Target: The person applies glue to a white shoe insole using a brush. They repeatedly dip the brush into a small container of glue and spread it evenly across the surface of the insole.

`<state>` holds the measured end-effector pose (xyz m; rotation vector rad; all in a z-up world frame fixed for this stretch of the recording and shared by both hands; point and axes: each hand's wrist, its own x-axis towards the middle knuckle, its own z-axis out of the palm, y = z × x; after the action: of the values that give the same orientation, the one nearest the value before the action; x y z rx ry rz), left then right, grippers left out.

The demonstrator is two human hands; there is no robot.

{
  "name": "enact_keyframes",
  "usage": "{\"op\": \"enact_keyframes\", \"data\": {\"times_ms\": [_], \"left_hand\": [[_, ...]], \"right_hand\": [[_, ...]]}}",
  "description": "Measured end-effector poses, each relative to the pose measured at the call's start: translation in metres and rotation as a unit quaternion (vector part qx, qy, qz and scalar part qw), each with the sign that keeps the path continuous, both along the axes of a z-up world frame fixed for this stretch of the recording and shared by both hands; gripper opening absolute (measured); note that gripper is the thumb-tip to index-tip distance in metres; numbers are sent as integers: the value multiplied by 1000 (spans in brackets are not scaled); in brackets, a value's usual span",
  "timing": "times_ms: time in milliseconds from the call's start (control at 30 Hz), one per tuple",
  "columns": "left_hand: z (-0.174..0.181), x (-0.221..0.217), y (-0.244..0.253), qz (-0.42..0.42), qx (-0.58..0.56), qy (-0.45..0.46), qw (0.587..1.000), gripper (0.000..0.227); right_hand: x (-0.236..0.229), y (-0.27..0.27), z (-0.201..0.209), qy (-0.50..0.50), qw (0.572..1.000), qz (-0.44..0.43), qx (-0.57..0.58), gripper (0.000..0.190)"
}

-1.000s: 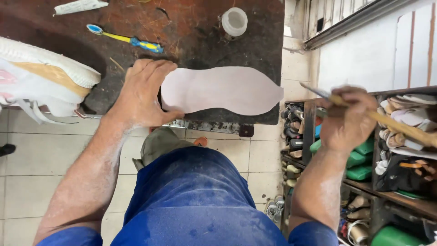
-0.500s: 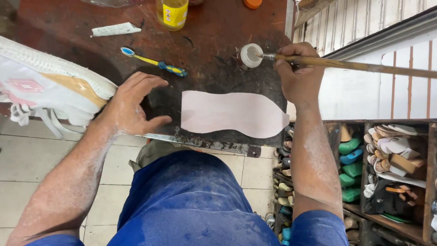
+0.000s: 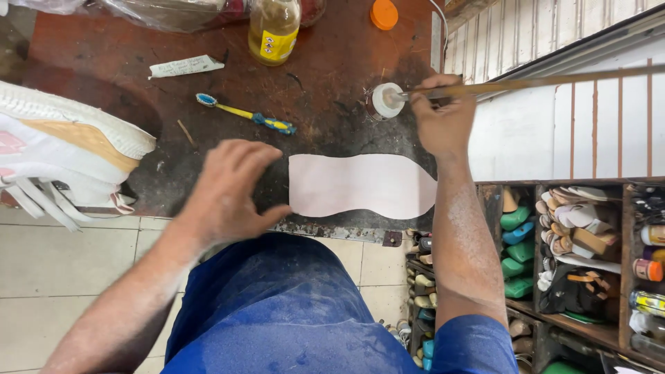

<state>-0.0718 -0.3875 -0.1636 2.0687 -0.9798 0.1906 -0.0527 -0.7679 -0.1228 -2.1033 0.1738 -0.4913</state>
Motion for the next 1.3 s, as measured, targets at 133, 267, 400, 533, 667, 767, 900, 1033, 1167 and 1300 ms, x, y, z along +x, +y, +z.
{"op": "enact_keyframes", "data": {"times_ms": [133, 267, 400, 533, 667, 767, 900, 1033, 1167, 1300], "left_hand": [[5, -16, -36, -29, 77, 26, 996, 92], [3, -19, -49, -47, 119, 56, 990, 97], [-9, -15, -50, -37, 143, 60, 987, 104], [-10, -15, -50, -27, 130, 35, 991, 105], [-10, -17, -46, -36, 110, -10, 993, 98], [-4, -16, -42, -33, 194, 1, 980, 106], [-4, -16, -37, -36, 121, -21, 992, 103], [-2, -17, -38, -44, 116, -23, 992, 99], [-8, -18, -39, -38, 122, -32, 991, 100], [-9, -18, -39, -36, 128, -30, 991, 95]], "right_hand": [[0, -10, -15, -48, 970, -103, 213, 20], [-6, 7, -14, -51, 945, -114, 304, 21], [-10, -5, -35, -104, 930, -101, 338, 17], [-42, -16, -30, -205, 892, -60, 397, 26], [-111, -10, 21, -199, 901, -47, 381, 18], [-161, -24, 26, -147, 908, -35, 392, 35], [-197, -24, 13, -70, 949, -3, 306, 12], [-195, -7, -4, -33, 975, -103, 192, 25], [-197, -20, -33, -67, 983, -76, 153, 20], [-190, -23, -37, -73, 985, -110, 108, 22]]}}
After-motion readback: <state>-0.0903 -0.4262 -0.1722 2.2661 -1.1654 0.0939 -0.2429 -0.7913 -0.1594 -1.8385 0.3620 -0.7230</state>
